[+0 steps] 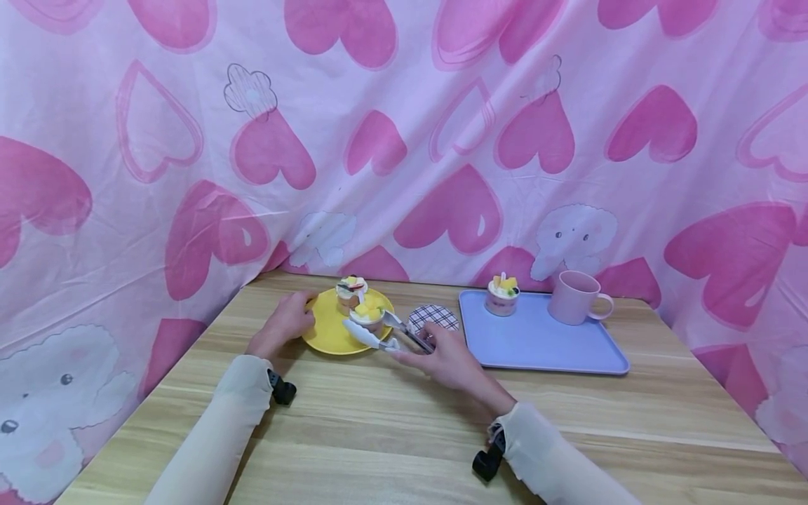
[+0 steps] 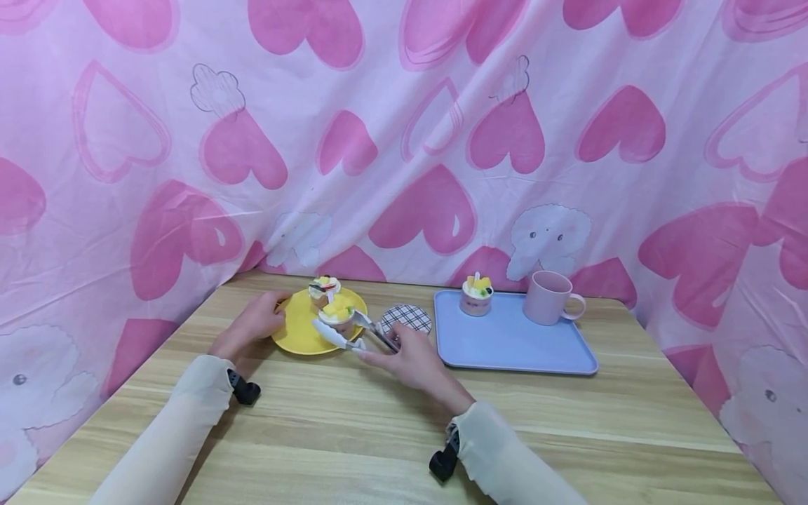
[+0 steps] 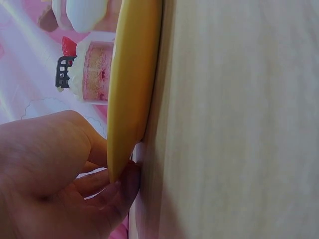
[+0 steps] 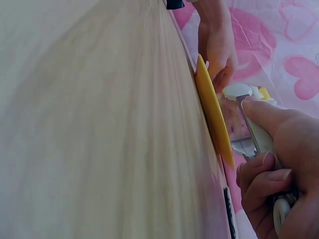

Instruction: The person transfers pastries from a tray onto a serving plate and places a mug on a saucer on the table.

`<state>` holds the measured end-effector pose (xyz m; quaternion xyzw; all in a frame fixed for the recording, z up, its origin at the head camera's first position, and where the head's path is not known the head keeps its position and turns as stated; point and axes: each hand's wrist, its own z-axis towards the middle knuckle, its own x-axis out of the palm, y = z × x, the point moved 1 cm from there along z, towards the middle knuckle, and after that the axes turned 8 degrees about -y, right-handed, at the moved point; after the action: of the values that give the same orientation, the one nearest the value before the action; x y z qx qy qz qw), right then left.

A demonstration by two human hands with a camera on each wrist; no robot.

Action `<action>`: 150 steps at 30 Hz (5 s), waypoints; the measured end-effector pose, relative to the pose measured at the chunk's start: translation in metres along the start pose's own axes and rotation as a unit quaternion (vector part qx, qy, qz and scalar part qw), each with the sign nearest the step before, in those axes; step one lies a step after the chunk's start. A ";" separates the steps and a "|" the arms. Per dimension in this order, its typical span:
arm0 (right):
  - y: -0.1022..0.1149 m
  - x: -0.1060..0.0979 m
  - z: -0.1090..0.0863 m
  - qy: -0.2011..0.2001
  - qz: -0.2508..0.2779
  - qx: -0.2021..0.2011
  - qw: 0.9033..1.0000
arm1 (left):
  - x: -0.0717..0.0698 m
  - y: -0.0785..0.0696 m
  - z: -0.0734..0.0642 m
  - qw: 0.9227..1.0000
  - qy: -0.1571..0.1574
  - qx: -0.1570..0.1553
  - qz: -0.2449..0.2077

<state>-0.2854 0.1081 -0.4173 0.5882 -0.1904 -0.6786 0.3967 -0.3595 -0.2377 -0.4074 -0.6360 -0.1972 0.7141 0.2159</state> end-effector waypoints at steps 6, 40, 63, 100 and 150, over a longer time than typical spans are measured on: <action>0.004 0.009 0.002 0.013 -0.005 0.001 1.000 | 0.000 -0.001 0.001 1.000 0.001 0.001 -0.001; 0.024 0.037 0.008 0.011 -0.008 -0.015 1.000 | -0.002 -0.002 -0.002 1.000 0.009 -0.007 -0.003; 0.033 0.052 0.014 0.008 0.002 0.004 1.000 | -0.004 0.009 0.001 0.998 -0.005 0.005 -0.061; 0.030 0.037 -0.004 0.017 -0.011 0.005 1.000 | -0.005 0.021 0.002 0.985 0.015 -0.067 -0.159; -0.011 -0.020 -0.019 -0.030 -0.023 0.053 0.998 | -0.008 0.018 -0.005 0.976 0.022 -0.056 -0.208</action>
<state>-0.2711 0.1335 -0.4167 0.5917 -0.2241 -0.6940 0.3436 -0.3550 -0.2568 -0.4113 -0.6075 -0.3595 0.6278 0.3279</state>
